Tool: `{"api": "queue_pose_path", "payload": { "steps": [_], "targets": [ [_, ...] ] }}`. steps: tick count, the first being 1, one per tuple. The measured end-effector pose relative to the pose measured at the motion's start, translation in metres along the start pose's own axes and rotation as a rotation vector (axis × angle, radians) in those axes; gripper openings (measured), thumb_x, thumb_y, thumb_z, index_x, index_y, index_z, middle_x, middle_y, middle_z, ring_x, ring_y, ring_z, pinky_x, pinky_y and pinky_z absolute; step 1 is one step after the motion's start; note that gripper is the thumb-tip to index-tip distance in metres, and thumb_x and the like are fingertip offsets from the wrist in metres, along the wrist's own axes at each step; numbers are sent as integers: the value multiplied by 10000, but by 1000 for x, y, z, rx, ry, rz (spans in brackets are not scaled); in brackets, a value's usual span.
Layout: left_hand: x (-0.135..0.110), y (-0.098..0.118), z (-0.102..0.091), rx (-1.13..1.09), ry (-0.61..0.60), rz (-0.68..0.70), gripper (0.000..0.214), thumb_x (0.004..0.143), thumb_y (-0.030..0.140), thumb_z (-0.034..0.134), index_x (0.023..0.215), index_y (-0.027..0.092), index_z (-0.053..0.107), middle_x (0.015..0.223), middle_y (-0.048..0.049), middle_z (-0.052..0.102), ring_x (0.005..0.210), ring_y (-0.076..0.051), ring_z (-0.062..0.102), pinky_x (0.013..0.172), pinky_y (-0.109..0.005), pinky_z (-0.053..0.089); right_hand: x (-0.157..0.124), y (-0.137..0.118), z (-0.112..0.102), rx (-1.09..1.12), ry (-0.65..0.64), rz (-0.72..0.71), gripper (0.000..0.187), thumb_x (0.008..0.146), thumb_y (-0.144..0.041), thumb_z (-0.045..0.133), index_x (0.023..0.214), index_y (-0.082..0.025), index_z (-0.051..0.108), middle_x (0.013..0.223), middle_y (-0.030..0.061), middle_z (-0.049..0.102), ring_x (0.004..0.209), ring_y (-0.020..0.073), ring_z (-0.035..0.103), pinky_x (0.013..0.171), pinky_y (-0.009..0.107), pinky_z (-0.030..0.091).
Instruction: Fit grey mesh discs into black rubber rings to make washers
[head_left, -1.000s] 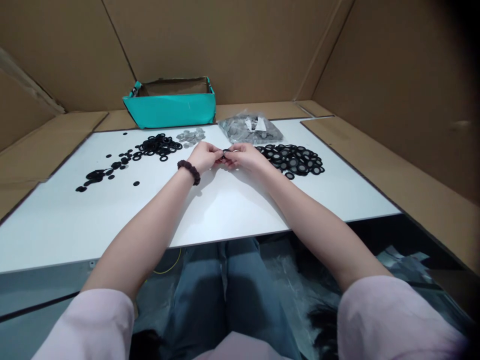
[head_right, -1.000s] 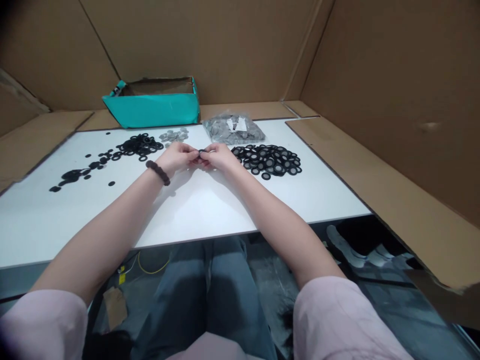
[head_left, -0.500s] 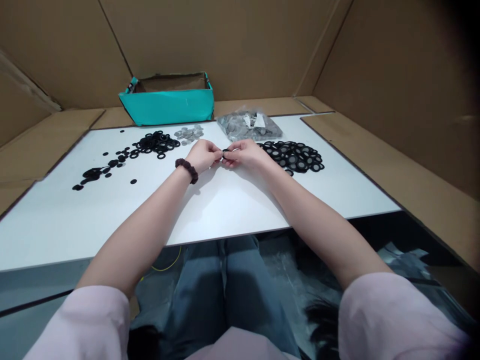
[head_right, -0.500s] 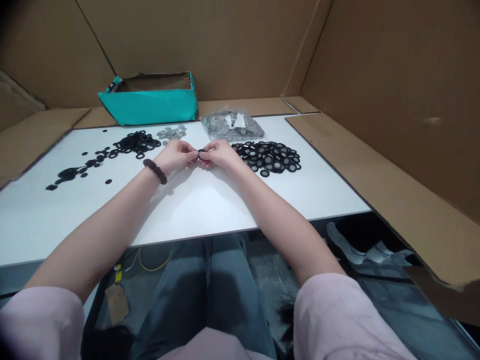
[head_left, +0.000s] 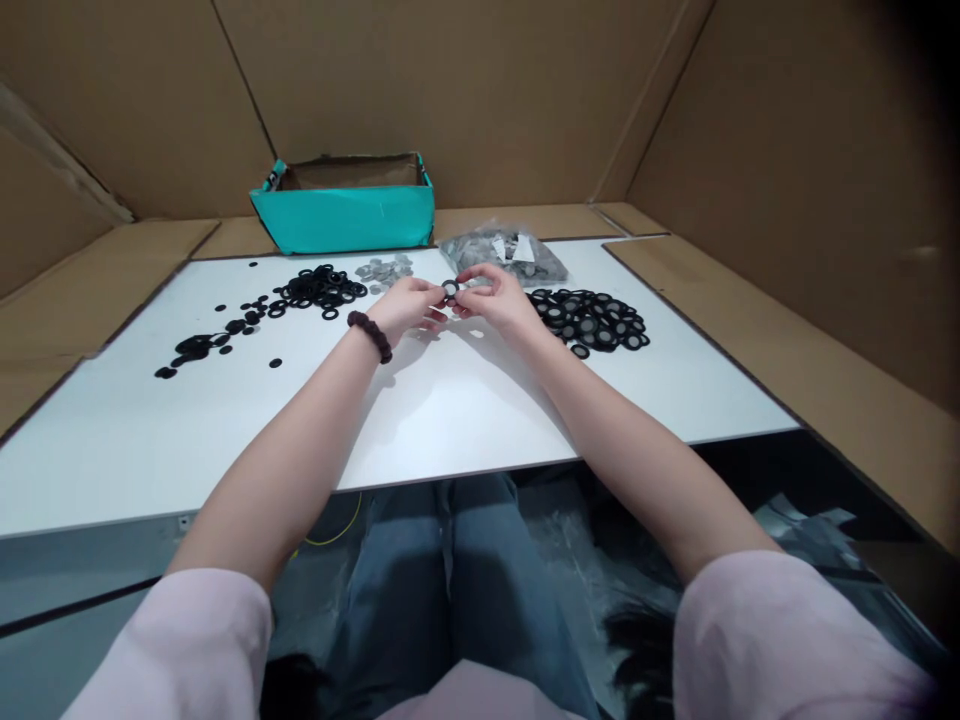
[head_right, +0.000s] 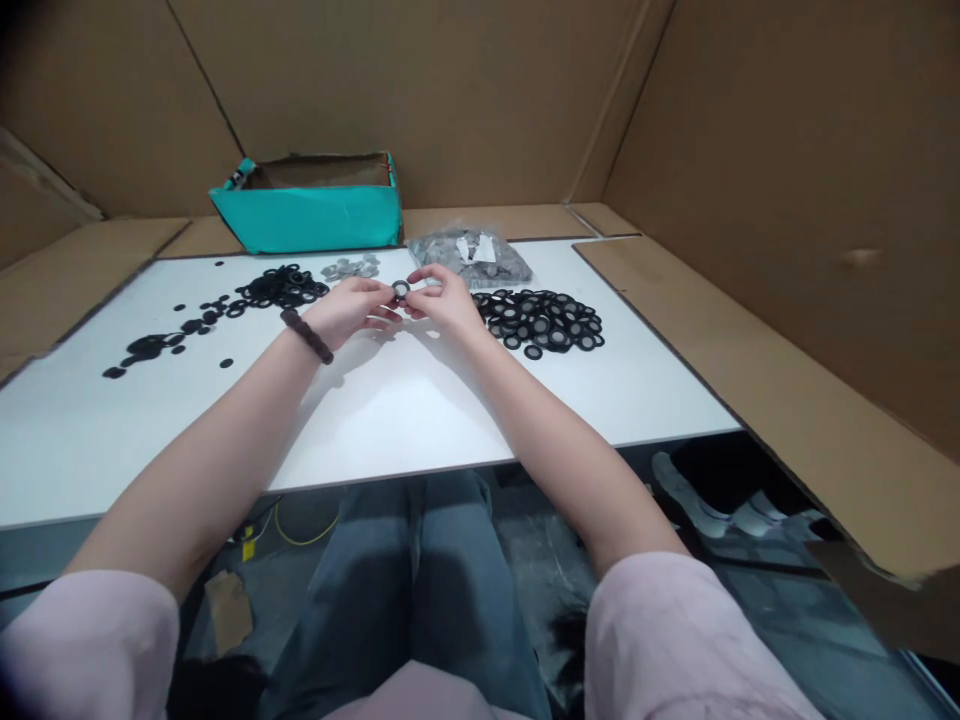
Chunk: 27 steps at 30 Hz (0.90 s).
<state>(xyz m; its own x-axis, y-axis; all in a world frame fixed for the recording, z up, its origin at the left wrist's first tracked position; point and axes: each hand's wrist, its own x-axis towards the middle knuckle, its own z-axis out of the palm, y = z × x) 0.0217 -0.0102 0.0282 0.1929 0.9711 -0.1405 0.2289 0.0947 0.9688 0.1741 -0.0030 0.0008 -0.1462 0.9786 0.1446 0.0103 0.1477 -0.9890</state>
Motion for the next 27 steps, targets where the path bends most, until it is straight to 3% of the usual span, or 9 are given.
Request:
{"api": "queue_pose_path", "payload": {
  "steps": [9, 14, 18, 21, 24, 27],
  "targets": [
    [1, -1, 4, 5, 1, 28, 84, 813, 183, 583, 760, 119, 576, 707, -39, 626, 636, -92, 583, 780, -288, 521, 7, 9, 6, -131, 10, -115, 195, 666, -187, 617, 859, -159, 612, 628, -11, 615, 624, 125, 599, 642, 250, 515],
    [-2, 0, 10, 1, 21, -4, 83, 792, 141, 581, 714, 125, 558, 666, -30, 599, 611, -101, 580, 729, -283, 530, 6, 12, 9, -226, -16, -197, 227, 692, -204, 525, 882, -151, 637, 665, -3, 602, 632, 128, 565, 629, 244, 479],
    [-6, 3, 7, 49, -34, -54, 101, 752, 80, 588, 660, 113, 562, 587, -18, 552, 589, -107, 569, 688, -279, 530, 5, 13, 10, -290, -63, -225, 210, 713, -173, 480, 848, -151, 640, 679, 6, 605, 628, 130, 540, 605, 233, 451],
    [-7, 4, 5, 51, -56, -115, 106, 743, 60, 588, 652, 109, 564, 555, -17, 538, 575, -109, 565, 671, -276, 524, 5, 16, 9, -313, -105, -227, 195, 738, -163, 491, 884, -164, 620, 659, -8, 589, 601, 123, 523, 588, 223, 439],
    [-6, 2, 5, 8, -16, -94, 110, 742, 69, 589, 649, 116, 552, 558, -15, 538, 563, -102, 551, 668, -276, 517, 5, 18, 7, -283, -123, -200, 201, 751, -157, 519, 937, -184, 589, 625, -34, 566, 556, 111, 508, 558, 207, 431],
    [-6, 1, 6, 31, -63, -80, 96, 711, 71, 602, 642, 121, 559, 564, -18, 543, 571, -110, 551, 671, -283, 508, 4, 15, 5, -274, -165, -144, 149, 741, -143, 541, 874, -179, 597, 580, -39, 551, 507, 102, 484, 511, 194, 411]
  ]
}}
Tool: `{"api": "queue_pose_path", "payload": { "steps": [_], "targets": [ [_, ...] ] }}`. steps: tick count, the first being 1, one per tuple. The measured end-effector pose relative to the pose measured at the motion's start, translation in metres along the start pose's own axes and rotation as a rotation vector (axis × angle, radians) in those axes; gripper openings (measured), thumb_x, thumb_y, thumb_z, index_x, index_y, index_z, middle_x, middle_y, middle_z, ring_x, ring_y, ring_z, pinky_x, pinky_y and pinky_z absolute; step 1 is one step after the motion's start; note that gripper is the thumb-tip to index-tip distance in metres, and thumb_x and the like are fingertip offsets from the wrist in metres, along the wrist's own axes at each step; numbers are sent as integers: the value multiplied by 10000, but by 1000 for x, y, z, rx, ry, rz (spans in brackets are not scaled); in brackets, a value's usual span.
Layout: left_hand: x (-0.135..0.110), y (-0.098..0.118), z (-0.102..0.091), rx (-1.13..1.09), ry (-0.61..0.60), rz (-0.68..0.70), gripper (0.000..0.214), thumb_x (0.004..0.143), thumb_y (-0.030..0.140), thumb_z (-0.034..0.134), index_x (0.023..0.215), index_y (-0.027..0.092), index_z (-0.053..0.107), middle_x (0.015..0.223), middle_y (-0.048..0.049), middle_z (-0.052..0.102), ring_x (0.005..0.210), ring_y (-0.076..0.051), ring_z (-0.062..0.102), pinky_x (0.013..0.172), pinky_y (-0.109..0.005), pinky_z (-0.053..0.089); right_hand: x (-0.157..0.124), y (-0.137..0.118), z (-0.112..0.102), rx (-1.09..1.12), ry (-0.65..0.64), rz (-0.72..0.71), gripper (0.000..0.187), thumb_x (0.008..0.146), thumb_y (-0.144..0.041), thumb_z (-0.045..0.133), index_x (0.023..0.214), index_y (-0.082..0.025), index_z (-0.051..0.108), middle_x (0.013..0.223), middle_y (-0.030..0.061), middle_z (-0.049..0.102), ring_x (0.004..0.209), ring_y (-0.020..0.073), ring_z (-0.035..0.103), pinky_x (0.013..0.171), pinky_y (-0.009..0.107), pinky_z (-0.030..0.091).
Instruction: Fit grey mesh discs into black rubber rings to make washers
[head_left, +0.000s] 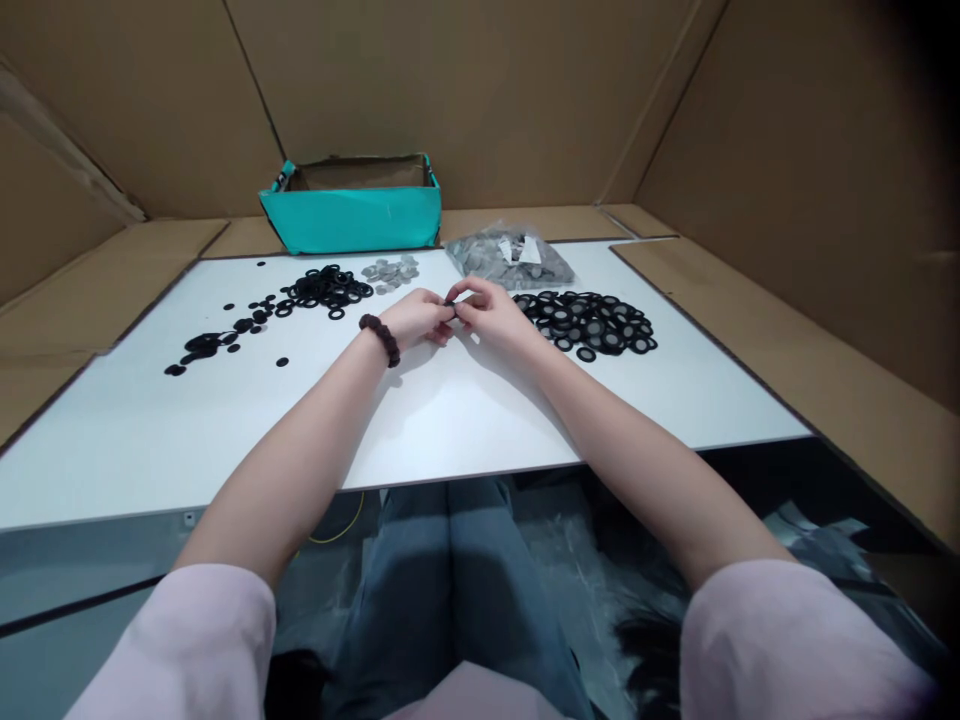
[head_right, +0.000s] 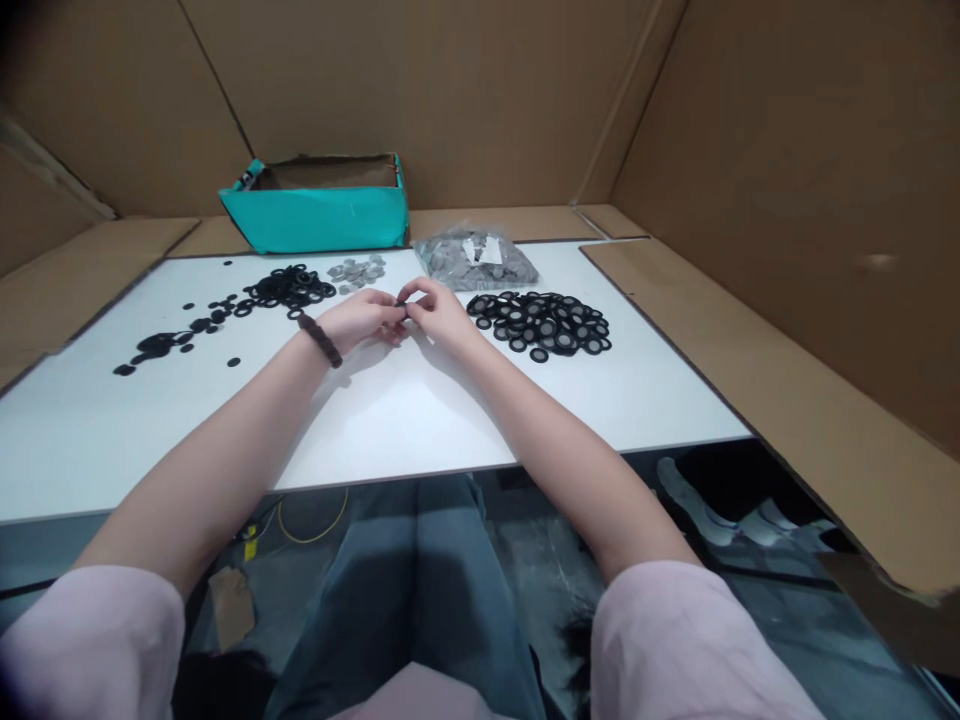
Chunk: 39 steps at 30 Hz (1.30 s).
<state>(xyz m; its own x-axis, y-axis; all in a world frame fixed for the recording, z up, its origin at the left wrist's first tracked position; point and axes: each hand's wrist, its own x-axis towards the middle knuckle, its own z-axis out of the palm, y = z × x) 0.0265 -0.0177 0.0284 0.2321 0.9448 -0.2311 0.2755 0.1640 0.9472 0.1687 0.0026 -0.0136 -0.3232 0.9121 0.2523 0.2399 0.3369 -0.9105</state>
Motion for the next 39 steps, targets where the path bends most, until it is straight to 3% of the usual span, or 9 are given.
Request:
{"api": "queue_pose_path", "payload": {
  "steps": [3, 8, 12, 17, 21, 26, 31, 36, 39],
  "targets": [
    [0, -1, 0, 82, -77, -10, 66, 696, 94, 609, 642, 126, 589, 571, -28, 552, 571, -128, 556, 660, -298, 493, -1, -6, -2, 1, -12, 77, 83, 745, -146, 556, 799, -170, 614, 537, -36, 533, 472, 96, 459, 485, 191, 396],
    [1, -2, -2, 182, 16, 29, 112, 705, 159, 612, 602, 156, 568, 489, -10, 466, 520, -149, 531, 580, -297, 446, -3, -13, -2, 50, 33, 135, 100, 737, -135, 611, 824, -183, 605, 522, -45, 527, 486, 98, 491, 519, 189, 426],
    [2, -3, -3, 259, -81, 24, 107, 676, 152, 628, 577, 151, 586, 498, -13, 470, 495, -140, 517, 566, -287, 430, -4, -14, -3, 20, -34, 167, 37, 743, -133, 615, 764, -162, 624, 527, -26, 553, 468, 96, 471, 504, 200, 418],
    [4, -5, -4, 247, 38, 66, 146, 701, 176, 604, 564, 160, 557, 485, 0, 456, 475, -120, 491, 537, -261, 405, -6, -17, -4, 82, 14, 168, 116, 741, -117, 620, 839, -178, 607, 534, -41, 547, 492, 94, 493, 519, 190, 426],
    [4, -4, -4, 293, -56, 34, 118, 664, 157, 616, 556, 159, 568, 466, 1, 453, 451, -112, 464, 507, -247, 375, -7, -18, -4, 27, -31, 178, 87, 747, -92, 580, 776, -158, 628, 496, -38, 525, 460, 92, 457, 497, 193, 408],
    [4, -3, -5, 288, 15, 54, 140, 680, 175, 598, 547, 169, 553, 444, 3, 437, 470, -137, 498, 513, -255, 374, -7, -19, -5, 58, 3, 161, 146, 731, -83, 594, 841, -173, 628, 521, -44, 547, 493, 99, 503, 523, 191, 434],
    [0, -2, -4, 360, -87, 49, 162, 660, 161, 649, 526, 163, 559, 428, 3, 455, 421, -113, 442, 471, -244, 341, -6, -16, -6, 7, -81, 185, 117, 730, -58, 573, 742, -157, 636, 499, -33, 560, 435, 83, 460, 485, 187, 406],
    [0, -2, 1, 282, 16, 55, 181, 725, 172, 596, 548, 166, 557, 416, 13, 409, 412, -114, 412, 480, -252, 325, -6, -18, -7, 88, 3, 207, 156, 717, -63, 604, 816, -184, 611, 497, -55, 569, 472, 98, 527, 502, 183, 439],
    [0, -3, 3, 314, -23, 51, 144, 705, 141, 598, 564, 157, 575, 444, 12, 439, 424, -108, 408, 487, -250, 325, -6, -18, -7, 79, -30, 243, 116, 705, -65, 627, 748, -170, 604, 516, -32, 600, 477, 97, 546, 493, 181, 444]
  ]
}}
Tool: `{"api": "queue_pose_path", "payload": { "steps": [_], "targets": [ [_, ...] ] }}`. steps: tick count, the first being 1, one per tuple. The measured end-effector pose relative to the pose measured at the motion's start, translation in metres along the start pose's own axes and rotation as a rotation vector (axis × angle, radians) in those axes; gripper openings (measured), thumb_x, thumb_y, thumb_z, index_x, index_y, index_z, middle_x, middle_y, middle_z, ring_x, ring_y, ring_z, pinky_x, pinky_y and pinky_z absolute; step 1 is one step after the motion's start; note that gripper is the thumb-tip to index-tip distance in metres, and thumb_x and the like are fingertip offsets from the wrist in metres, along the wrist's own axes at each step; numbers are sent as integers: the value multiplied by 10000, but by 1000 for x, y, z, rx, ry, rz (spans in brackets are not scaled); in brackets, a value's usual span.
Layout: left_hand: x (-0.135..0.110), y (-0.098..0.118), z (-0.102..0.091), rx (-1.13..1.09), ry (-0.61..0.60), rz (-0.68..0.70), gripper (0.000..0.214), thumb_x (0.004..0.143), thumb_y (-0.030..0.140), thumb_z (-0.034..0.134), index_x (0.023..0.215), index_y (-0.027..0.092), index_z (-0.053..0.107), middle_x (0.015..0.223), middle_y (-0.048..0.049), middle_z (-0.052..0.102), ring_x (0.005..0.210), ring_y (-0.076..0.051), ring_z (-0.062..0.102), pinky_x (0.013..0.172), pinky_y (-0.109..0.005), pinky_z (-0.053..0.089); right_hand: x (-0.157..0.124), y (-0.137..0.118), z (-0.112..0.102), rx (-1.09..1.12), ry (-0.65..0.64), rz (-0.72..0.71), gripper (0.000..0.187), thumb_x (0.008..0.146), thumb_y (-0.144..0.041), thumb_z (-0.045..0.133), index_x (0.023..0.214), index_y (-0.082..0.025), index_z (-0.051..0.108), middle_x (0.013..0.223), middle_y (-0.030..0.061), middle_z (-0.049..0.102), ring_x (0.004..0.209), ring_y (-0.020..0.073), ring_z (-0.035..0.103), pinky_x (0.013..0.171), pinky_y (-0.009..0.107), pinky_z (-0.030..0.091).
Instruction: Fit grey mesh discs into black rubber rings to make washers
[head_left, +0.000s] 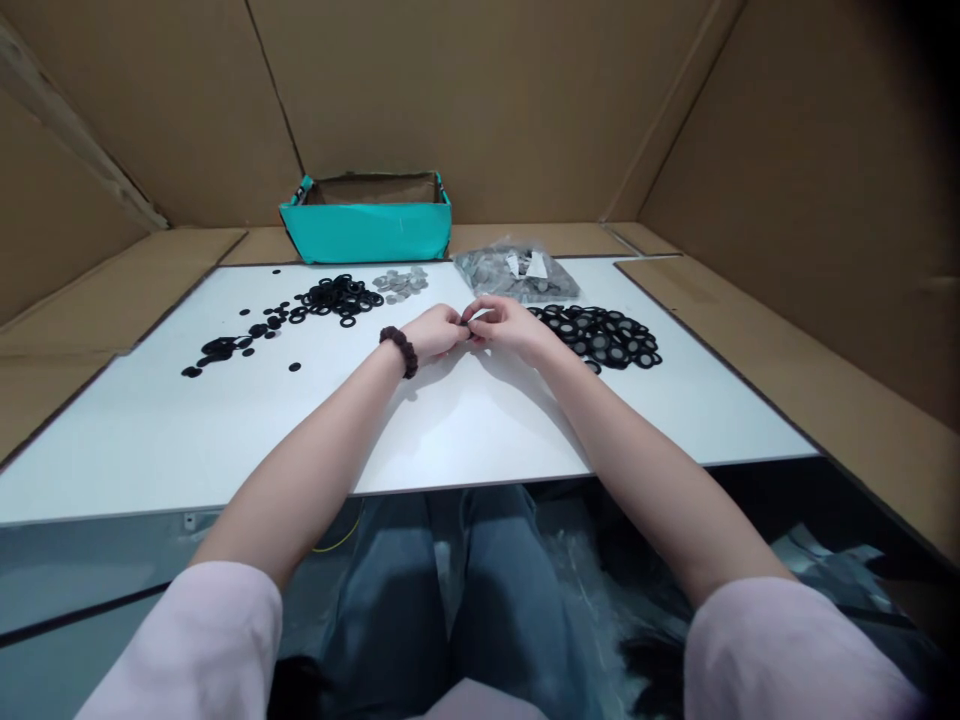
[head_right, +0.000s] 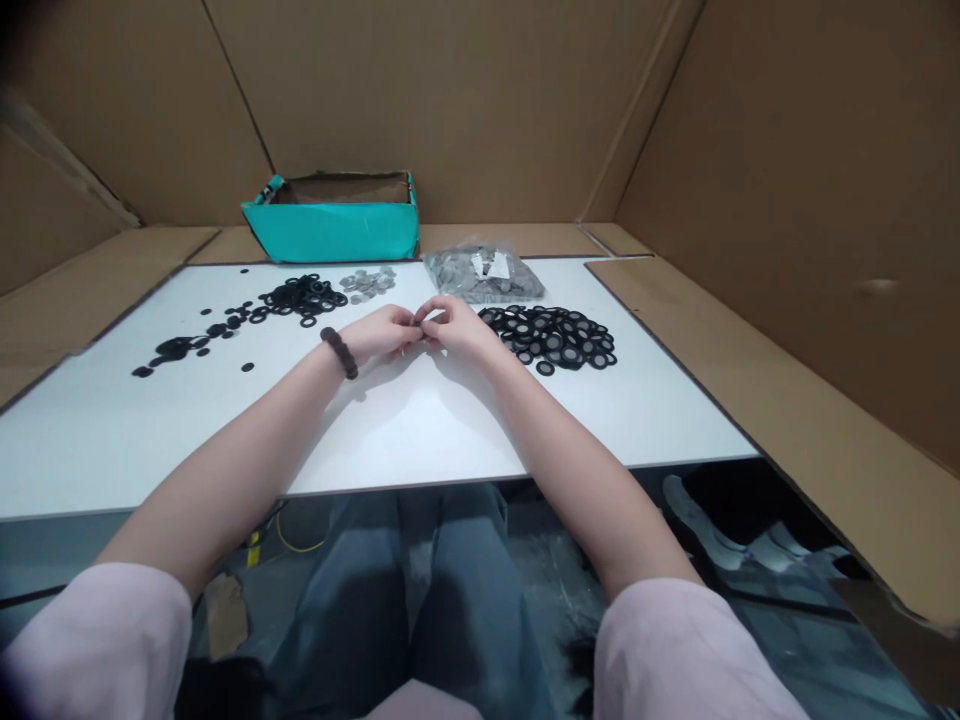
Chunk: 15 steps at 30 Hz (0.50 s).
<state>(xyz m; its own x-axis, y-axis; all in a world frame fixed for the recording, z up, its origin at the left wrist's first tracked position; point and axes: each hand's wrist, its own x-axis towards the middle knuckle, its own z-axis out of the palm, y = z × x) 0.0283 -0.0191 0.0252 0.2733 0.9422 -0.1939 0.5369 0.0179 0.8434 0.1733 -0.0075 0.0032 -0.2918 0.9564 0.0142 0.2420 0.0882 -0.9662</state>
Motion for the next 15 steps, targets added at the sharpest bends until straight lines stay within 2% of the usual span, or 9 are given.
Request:
{"api": "queue_pose_path", "payload": {
  "steps": [3, 6, 8, 12, 15],
  "targets": [
    [1, -1, 1, -11, -46, 6, 131, 692, 127, 609, 568, 155, 575, 457, 13, 452, 423, -98, 400, 472, -240, 310, 1, 1, 0, -17, -1, -13, 89, 699, -71, 645, 719, -155, 623, 537, -14, 620, 475, 91, 546, 488, 177, 444],
    [4, -3, 1, -72, 34, -7, 175, 716, 156, 606, 554, 166, 541, 453, 19, 437, 412, -96, 398, 469, -237, 309, 1, 1, 0, 53, 69, -38, 124, 684, -69, 660, 752, -163, 620, 539, -23, 619, 497, 97, 567, 517, 186, 467],
    [5, -3, 0, -70, 53, -14, 208, 716, 160, 611, 530, 169, 519, 459, 17, 442, 410, -93, 397, 474, -238, 315, 0, 0, -1, 67, 59, -23, 139, 665, -57, 662, 749, -161, 623, 537, -19, 623, 506, 106, 578, 530, 196, 474],
    [3, -2, -3, -6, -69, 14, 154, 673, 131, 639, 533, 155, 579, 487, 2, 495, 447, -106, 440, 491, -239, 352, 0, -1, -2, -38, 8, -36, 103, 651, -50, 647, 706, -137, 660, 558, 2, 642, 473, 99, 536, 494, 199, 444],
    [1, 0, -2, -45, -43, 20, 140, 688, 116, 612, 553, 148, 602, 495, 0, 511, 458, -104, 445, 503, -235, 368, 0, -2, -1, -35, 66, -66, 108, 668, -57, 627, 724, -145, 656, 575, -6, 644, 489, 95, 540, 492, 191, 442]
  ]
}}
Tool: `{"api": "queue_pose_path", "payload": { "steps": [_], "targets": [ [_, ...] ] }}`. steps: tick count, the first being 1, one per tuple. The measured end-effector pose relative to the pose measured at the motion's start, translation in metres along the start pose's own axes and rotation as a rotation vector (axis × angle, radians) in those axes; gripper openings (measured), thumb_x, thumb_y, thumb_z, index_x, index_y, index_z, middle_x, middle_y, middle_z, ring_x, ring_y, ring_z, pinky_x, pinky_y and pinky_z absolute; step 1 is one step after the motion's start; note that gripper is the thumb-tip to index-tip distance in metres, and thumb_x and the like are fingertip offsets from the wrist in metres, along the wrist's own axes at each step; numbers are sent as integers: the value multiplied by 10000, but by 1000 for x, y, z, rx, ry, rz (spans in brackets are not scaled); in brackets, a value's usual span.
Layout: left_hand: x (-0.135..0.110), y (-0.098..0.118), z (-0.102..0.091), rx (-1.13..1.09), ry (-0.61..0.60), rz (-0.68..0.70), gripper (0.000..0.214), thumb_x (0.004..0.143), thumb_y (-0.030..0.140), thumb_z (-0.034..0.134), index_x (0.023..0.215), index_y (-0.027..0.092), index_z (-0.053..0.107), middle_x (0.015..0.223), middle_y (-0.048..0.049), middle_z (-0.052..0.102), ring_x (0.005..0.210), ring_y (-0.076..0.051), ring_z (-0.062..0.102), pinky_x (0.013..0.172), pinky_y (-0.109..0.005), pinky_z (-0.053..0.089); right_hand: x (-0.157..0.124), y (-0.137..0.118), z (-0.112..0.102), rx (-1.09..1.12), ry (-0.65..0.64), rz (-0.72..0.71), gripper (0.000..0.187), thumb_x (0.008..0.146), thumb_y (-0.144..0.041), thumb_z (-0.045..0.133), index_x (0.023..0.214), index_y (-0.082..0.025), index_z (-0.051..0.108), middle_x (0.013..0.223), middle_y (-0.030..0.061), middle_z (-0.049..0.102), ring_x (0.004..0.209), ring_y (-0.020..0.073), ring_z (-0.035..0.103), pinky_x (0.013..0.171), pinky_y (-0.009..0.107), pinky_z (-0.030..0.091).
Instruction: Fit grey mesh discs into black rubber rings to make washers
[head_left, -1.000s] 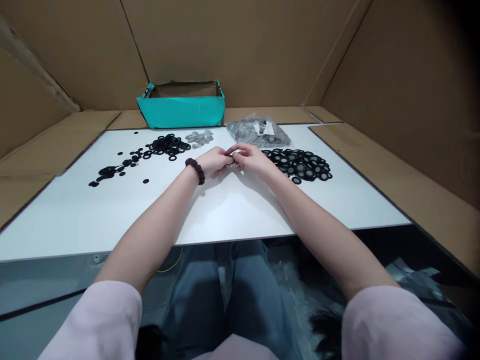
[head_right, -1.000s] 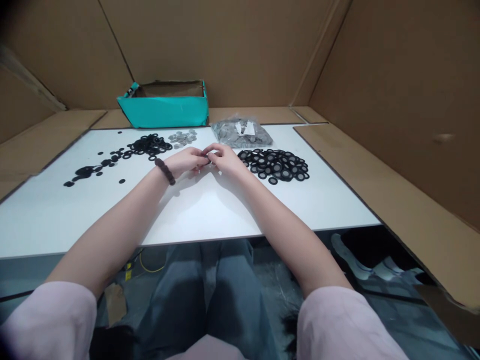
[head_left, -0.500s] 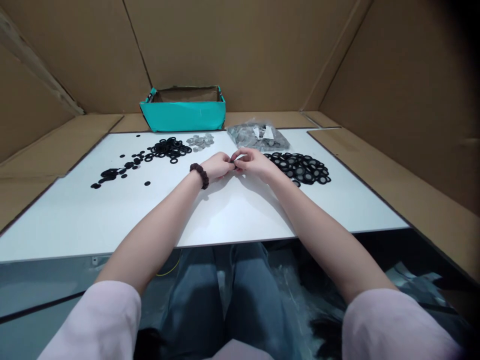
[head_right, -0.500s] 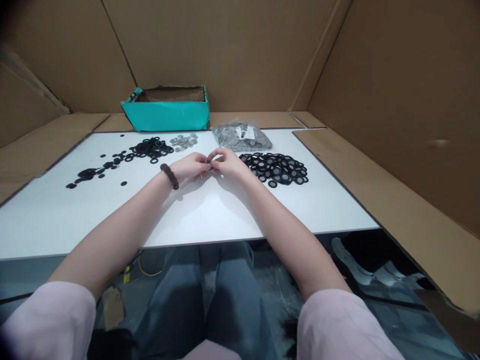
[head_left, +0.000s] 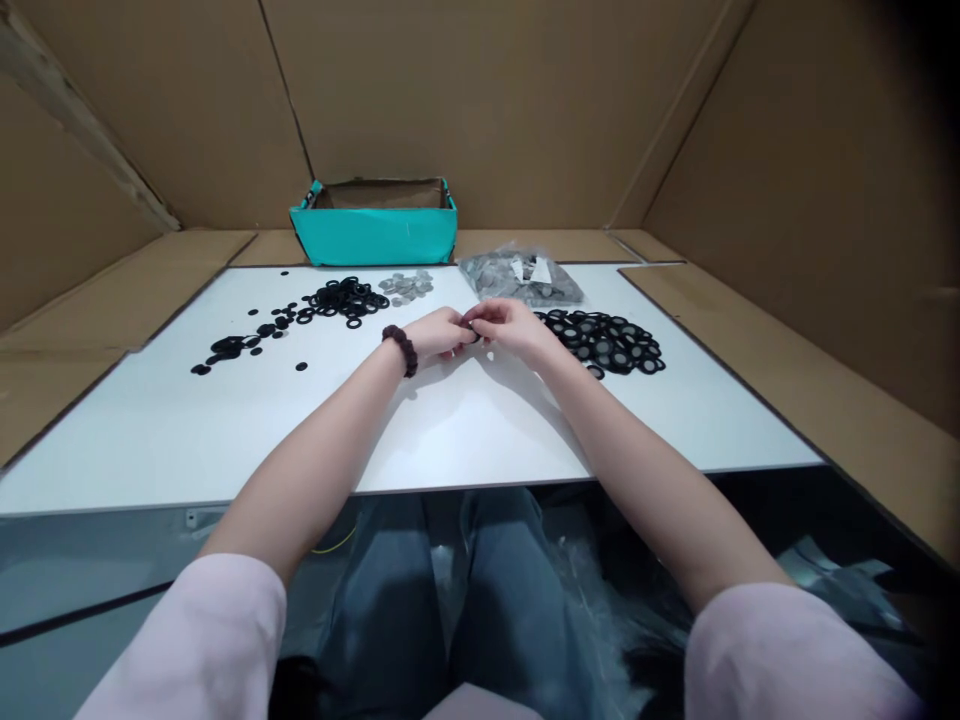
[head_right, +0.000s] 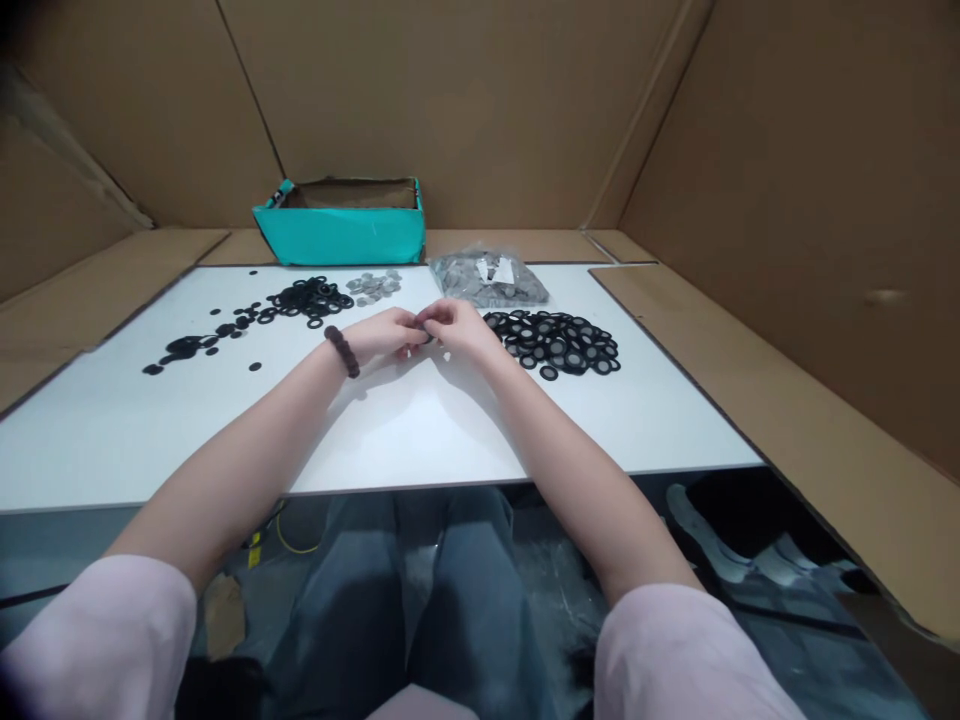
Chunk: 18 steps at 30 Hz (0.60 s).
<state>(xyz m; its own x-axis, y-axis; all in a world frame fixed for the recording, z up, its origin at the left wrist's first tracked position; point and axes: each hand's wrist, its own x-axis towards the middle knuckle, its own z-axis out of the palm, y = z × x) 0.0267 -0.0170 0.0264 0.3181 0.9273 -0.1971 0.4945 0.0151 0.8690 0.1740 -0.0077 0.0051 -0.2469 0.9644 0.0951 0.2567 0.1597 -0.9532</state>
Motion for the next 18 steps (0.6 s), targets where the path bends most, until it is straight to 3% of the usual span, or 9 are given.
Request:
{"api": "queue_pose_path", "payload": {
  "steps": [3, 7, 9, 12, 15, 18],
  "targets": [
    [-2, 2, 2, -34, 79, 1, 180, 709, 99, 582, 535, 145, 576, 485, 5, 494, 447, -90, 421, 497, -230, 359, -1, 0, 1, 15, 35, 23, 107, 671, -60, 624, 726, -152, 635, 519, -17, 606, 494, 106, 554, 503, 196, 450],
    [-3, 1, 2, 46, -11, 26, 197, 675, 61, 606, 508, 145, 543, 484, 12, 499, 445, -84, 431, 484, -222, 345, -1, 0, 3, -72, -10, -15, 92, 657, -57, 607, 665, -142, 642, 585, 22, 651, 564, 134, 599, 553, 220, 474],
    [0, -3, 3, 12, 15, 34, 190, 693, 68, 597, 530, 147, 540, 486, 17, 493, 448, -82, 435, 482, -218, 344, 0, 0, 3, -75, 37, -45, 91, 652, -62, 600, 664, -146, 634, 627, 30, 666, 599, 139, 613, 574, 224, 485],
    [7, -10, 3, -48, 120, 50, 196, 747, 119, 573, 559, 153, 530, 466, 26, 467, 433, -80, 413, 463, -216, 328, 0, 2, 4, -46, 80, -11, 98, 647, -89, 602, 715, -159, 613, 556, 5, 619, 522, 134, 574, 502, 222, 459],
    [9, -15, 3, 11, 113, 60, 212, 756, 136, 577, 555, 158, 509, 462, 28, 458, 427, -79, 411, 454, -217, 322, 0, 7, 5, -86, 13, -13, 100, 649, -118, 593, 736, -159, 619, 502, -12, 570, 453, 127, 515, 447, 222, 410],
    [7, -16, 0, 78, 84, 83, 186, 761, 173, 602, 590, 153, 530, 510, 15, 510, 467, -87, 463, 482, -214, 364, 5, 12, 2, -142, 22, -90, 102, 674, -160, 564, 749, -157, 633, 578, 14, 604, 501, 142, 532, 497, 252, 441]
  ]
}}
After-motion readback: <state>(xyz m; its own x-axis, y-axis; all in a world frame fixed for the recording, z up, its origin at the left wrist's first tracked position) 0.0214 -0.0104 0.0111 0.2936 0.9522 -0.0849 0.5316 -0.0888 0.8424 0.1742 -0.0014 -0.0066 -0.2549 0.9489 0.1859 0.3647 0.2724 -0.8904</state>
